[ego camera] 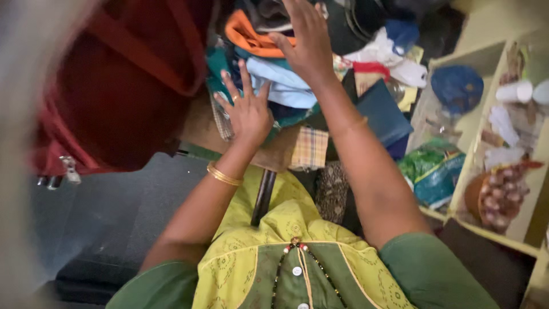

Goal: The person picks up several folded pieces of clothing from a surface and places them into a red backpack.

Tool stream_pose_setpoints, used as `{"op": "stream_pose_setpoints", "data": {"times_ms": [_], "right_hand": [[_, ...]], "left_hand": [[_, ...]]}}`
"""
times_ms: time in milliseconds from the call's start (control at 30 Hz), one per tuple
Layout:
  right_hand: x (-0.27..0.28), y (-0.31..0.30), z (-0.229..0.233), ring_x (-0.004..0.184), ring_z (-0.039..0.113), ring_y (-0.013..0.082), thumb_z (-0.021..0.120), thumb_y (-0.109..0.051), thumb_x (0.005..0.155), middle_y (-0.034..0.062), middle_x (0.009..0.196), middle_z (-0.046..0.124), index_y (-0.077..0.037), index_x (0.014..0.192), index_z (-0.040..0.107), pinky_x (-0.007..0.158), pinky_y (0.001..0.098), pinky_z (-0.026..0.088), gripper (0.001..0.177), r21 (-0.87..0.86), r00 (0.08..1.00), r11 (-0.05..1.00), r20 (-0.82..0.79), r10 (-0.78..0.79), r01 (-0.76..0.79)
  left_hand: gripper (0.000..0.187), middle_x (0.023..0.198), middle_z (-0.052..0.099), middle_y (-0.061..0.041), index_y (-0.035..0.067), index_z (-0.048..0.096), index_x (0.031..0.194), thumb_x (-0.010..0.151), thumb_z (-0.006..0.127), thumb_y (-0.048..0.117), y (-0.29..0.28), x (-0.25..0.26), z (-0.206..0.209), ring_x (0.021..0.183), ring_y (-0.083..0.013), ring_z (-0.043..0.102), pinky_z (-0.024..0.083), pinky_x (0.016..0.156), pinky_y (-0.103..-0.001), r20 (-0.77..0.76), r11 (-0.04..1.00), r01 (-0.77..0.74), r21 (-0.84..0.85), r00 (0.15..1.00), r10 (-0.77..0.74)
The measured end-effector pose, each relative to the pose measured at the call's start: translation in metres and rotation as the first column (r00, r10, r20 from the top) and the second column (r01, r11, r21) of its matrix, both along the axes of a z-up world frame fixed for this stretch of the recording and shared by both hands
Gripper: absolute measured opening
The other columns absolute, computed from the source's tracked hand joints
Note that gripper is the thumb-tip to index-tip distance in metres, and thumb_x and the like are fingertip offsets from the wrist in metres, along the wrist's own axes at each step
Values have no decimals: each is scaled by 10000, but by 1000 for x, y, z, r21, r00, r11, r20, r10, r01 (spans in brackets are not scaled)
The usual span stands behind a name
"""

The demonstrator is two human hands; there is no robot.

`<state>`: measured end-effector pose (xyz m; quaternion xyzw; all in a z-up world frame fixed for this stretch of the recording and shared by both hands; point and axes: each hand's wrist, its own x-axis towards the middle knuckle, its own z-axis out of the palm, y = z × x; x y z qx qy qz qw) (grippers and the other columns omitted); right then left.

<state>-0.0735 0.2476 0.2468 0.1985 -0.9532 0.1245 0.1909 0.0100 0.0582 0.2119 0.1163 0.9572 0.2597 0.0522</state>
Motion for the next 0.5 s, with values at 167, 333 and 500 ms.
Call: {"op": "stream_pose_setpoints", "data": {"times_ms": [167,333,500], "right_hand": [[128,51,-2,1438,534,346,655,-338,1115,135,1559,541,-96,1562,443,1241,479,395,551,-245,985,956,102,-138,159],[264,137,-21,1122,709,192,619,-210,1134,147,1453,644,-70,1573,443,992,344,581,493,-469,868,730,274,-415,497],[393,205,-74,923,707,160,619,-206,1101,113,1291,738,-98,1538,494,835,317,587,467,-477,700,520,381,-604,709]], "left_hand": [[503,1669,268,-191,192,668,1311,833,654,36,32,27,10,1519,-545,222,295,1169,-750,-370,909,306,282,909,-192],[514,1636,336,-190,142,615,1358,868,619,-15,96,77,5,1507,-483,383,459,1188,-532,-348,621,589,517,808,-475],[456,1628,388,-161,165,608,1315,877,654,47,166,132,-37,1147,-379,668,560,924,-474,30,658,495,567,786,-617]]}}
